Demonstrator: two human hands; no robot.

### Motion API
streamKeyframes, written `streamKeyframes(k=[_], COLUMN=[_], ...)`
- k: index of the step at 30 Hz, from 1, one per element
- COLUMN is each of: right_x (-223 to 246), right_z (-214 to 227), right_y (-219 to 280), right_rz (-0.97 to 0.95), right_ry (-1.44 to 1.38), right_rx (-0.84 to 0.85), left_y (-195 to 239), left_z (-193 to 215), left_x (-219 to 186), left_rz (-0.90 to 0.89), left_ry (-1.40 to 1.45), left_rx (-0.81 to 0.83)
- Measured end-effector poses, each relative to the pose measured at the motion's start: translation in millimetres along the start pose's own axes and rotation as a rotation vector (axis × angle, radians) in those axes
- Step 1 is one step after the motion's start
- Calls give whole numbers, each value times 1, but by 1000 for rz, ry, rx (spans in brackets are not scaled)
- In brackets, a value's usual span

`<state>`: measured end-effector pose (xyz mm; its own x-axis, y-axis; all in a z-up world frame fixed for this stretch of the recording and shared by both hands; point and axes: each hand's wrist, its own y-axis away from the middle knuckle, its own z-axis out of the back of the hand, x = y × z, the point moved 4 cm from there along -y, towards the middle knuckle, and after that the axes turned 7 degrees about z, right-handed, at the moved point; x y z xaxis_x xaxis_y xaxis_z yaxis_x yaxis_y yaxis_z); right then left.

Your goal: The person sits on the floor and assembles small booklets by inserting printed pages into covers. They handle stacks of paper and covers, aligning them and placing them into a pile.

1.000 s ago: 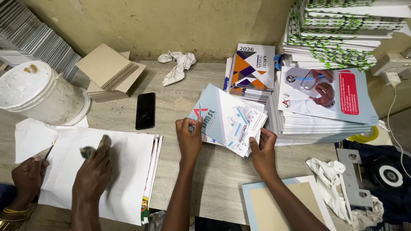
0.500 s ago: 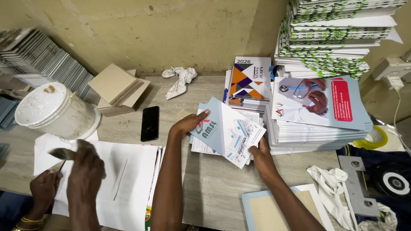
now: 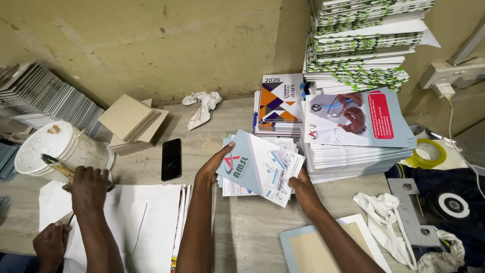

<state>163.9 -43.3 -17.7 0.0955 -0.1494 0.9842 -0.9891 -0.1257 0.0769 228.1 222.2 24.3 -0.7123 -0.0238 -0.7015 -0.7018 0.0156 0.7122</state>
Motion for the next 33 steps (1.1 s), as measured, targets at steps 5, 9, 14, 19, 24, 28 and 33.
streamKeyframes(k=[5,9,14,19,24,28,33], right_x=[4,14,10,-3,17,16,37], right_z=[4,3,2,16,22,27,16], right_y=[-2,0,1,-7,-6,-4,5], right_rz=[0,-8,-68,-58,-40,-72,-177], right_ry=[-45,-55,-79,-78,87,76,220], right_rx=[-31,-33,-16,-19,68,117,97], left_y=[26,34,41,54,27,44,88], left_z=[-17,-20,-19,-25,4,10,9], left_x=[4,3,13,28,67,82,65], left_rz=[-6,-43,-42,-15,-226,-420,-486], left_ry=[26,56,106,117,166,89,61], left_rx=[-39,-50,-62,-69,-18,32,55])
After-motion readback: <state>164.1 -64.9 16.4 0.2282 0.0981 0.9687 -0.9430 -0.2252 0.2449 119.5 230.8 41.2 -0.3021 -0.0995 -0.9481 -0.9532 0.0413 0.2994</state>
